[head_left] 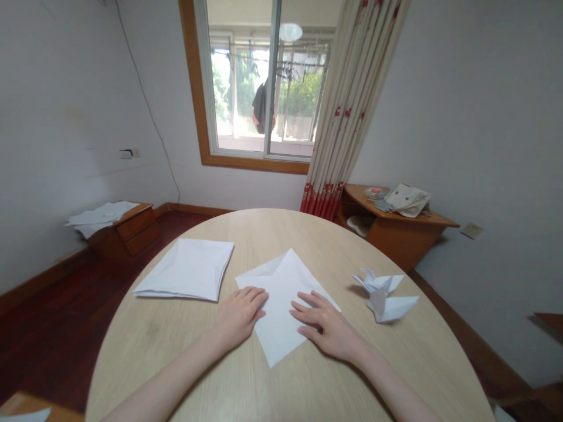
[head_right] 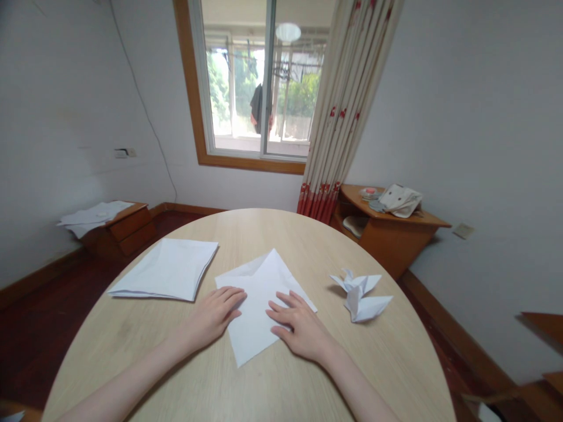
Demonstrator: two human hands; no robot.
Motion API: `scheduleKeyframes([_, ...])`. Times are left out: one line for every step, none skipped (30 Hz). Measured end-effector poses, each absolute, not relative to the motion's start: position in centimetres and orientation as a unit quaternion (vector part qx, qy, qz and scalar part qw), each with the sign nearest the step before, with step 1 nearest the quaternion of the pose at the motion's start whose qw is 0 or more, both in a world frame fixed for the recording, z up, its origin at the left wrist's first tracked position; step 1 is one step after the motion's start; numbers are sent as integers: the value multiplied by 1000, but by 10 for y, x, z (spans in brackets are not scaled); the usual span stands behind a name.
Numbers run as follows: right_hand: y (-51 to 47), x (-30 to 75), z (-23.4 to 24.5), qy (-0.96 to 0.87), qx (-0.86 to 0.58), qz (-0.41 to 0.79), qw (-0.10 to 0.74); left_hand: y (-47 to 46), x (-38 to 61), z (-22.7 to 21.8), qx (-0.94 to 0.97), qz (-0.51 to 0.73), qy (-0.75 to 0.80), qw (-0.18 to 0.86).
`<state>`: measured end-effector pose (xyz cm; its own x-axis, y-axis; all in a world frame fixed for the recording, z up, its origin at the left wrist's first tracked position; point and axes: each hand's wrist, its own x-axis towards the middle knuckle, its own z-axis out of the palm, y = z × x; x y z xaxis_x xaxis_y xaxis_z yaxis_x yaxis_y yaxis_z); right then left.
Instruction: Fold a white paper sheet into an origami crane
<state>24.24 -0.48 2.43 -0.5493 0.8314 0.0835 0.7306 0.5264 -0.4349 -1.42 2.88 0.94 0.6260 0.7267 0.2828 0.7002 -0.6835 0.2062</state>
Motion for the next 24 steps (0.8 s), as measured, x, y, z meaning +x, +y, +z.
scheduleKeyframes([-5, 243, 26, -861, -452, 192, 134, 30, -15, 9, 899, 175, 400, 39])
scheduleKeyframes([-5, 243, 27, -859, -451, 206, 126, 31, -15, 9, 897, 175, 405, 38])
scheduleKeyframes([-6, 243, 28, -858, -451, 216, 120, 32, -14, 8, 895, 177, 409, 37])
scheduleKeyframes([-6, 243, 30, -857, -450, 223, 114, 33, -14, 8, 893, 180, 412, 35])
scheduleKeyframes([-7, 243, 31, -857, -450, 226, 108, 32, -13, 7, 891, 185, 413, 33])
scheduleKeyframes([-8, 242, 33, -857, -452, 227, 101, 32, -13, 6, 890, 191, 413, 32])
scheduleKeyframes([-9, 242, 34, -856, -455, 227, 94, 31, -12, 6, 889, 199, 411, 33])
scheduleKeyframes([-10, 241, 36, -854, -459, 228, 86, 29, -11, 6, 889, 206, 407, 37])
scheduleKeyframes([-11, 240, 37, -852, -464, 230, 79, 26, -9, 6, 890, 211, 402, 45])
scheduleKeyframes([-12, 239, 38, -849, -469, 230, 73, 24, -8, 6, 890, 217, 397, 55])
scheduleKeyframes([-13, 238, 40, -848, -474, 229, 67, 21, -6, 7, 891, 219, 391, 69])
scheduleKeyframes([-14, 237, 41, -847, -477, 227, 63, 17, -4, 7, 890, 221, 389, 84])
scheduleKeyframes([-15, 236, 41, -846, -480, 225, 58, 14, -2, 8, 889, 224, 388, 93])
scheduleKeyframes([-16, 236, 42, -846, -483, 222, 53, 11, -1, 8, 891, 220, 384, 102])
scheduleKeyframes([-17, 235, 43, -844, -487, 219, 48, 9, 1, 8, 892, 214, 383, 105])
scheduleKeyframes([-18, 234, 43, -843, -491, 216, 43, 7, 2, 7, 896, 208, 380, 102])
scheduleKeyframes([-18, 234, 43, -841, -495, 213, 40, 5, 2, 6, 900, 201, 376, 93])
scheduleKeyframes([-19, 234, 43, -840, -498, 210, 39, 4, 3, 4, 906, 190, 370, 84])
scheduleKeyframes([-20, 234, 43, -840, -500, 208, 40, 4, 3, 1, 912, 177, 363, 74])
scheduleKeyframes([-21, 234, 43, -840, -501, 205, 42, 4, 3, -1, 917, 165, 358, 65])
scheduleKeyframes([-21, 233, 43, -840, -502, 201, 44, 5, 3, -4, 921, 153, 354, 57])
scheduleKeyframes([-22, 233, 43, -841, -502, 198, 46, 5, 4, -6, 924, 142, 351, 51])
scheduleKeyframes([-22, 233, 43, -841, -503, 196, 48, 6, 4, -8, 926, 135, 349, 45])
scheduleKeyframes([-23, 233, 42, -841, -502, 195, 50, 7, 4, -10, 928, 131, 347, 40])
